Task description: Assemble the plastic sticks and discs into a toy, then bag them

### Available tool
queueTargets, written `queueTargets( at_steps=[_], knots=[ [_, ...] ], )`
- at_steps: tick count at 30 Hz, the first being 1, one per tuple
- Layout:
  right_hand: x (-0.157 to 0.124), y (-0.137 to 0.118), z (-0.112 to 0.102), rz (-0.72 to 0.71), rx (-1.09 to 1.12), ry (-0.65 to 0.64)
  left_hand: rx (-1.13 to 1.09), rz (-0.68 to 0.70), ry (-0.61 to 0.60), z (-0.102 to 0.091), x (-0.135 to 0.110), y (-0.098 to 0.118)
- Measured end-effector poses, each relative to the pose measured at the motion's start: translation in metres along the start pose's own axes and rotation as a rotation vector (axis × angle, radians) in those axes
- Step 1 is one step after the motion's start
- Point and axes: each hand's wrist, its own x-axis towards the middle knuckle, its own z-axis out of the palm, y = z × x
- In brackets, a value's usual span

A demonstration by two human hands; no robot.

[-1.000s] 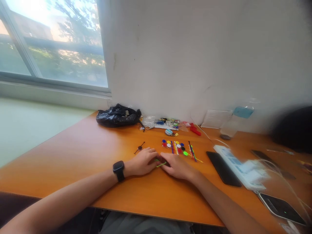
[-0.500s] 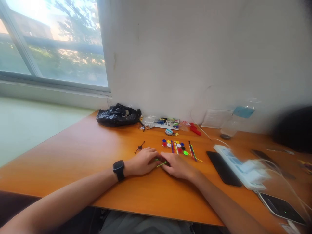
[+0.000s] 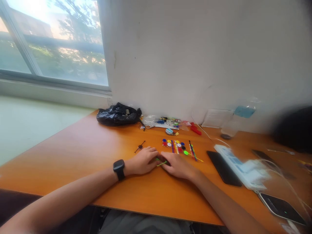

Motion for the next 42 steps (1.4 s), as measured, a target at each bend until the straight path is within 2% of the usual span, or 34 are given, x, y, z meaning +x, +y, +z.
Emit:
queueTargets(
  at_steps=[42],
  knots=[
    [0.0005, 0.0058, 0.0036, -0.031, 0.046, 0.02, 0.123, 0.033, -0.019, -0.0012, -0.0016, -0.0002]
  ],
)
